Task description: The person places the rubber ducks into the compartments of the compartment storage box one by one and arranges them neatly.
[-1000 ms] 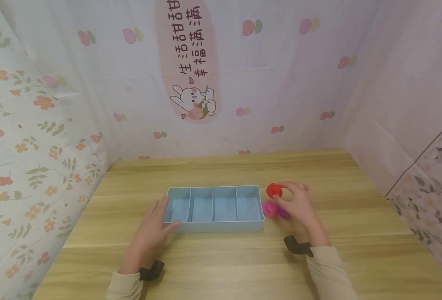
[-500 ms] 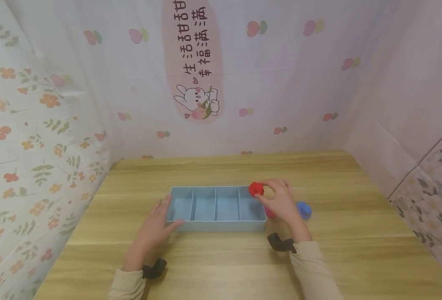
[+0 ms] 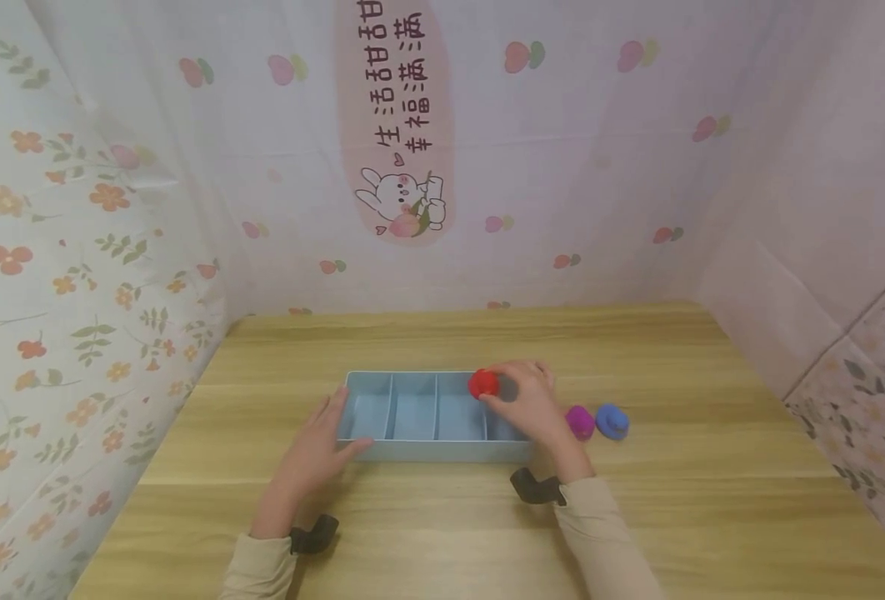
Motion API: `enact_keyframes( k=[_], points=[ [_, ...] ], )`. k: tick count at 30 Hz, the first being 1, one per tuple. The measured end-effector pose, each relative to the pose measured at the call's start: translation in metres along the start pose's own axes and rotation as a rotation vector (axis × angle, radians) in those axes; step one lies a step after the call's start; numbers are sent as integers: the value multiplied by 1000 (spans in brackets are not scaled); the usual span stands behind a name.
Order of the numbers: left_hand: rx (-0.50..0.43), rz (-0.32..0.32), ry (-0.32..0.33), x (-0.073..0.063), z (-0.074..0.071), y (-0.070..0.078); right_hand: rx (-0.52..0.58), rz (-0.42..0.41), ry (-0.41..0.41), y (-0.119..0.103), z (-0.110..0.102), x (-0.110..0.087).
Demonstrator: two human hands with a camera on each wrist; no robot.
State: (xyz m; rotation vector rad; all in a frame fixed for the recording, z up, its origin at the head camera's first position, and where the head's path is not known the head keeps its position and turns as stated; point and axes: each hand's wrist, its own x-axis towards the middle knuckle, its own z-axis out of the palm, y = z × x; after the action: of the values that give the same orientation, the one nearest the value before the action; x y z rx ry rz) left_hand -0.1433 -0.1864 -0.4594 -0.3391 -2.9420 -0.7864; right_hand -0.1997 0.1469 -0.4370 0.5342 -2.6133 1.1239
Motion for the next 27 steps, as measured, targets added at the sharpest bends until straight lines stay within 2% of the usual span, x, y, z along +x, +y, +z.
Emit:
enact_keyframes(
  k=[12,27],
  points=[
    [-3,-7,-6,1,1,-1,13,-77,-30,-29,27,9],
    [13,-10,11,1,3,-2,48,-108,-67,-61,64,24]
  ],
)
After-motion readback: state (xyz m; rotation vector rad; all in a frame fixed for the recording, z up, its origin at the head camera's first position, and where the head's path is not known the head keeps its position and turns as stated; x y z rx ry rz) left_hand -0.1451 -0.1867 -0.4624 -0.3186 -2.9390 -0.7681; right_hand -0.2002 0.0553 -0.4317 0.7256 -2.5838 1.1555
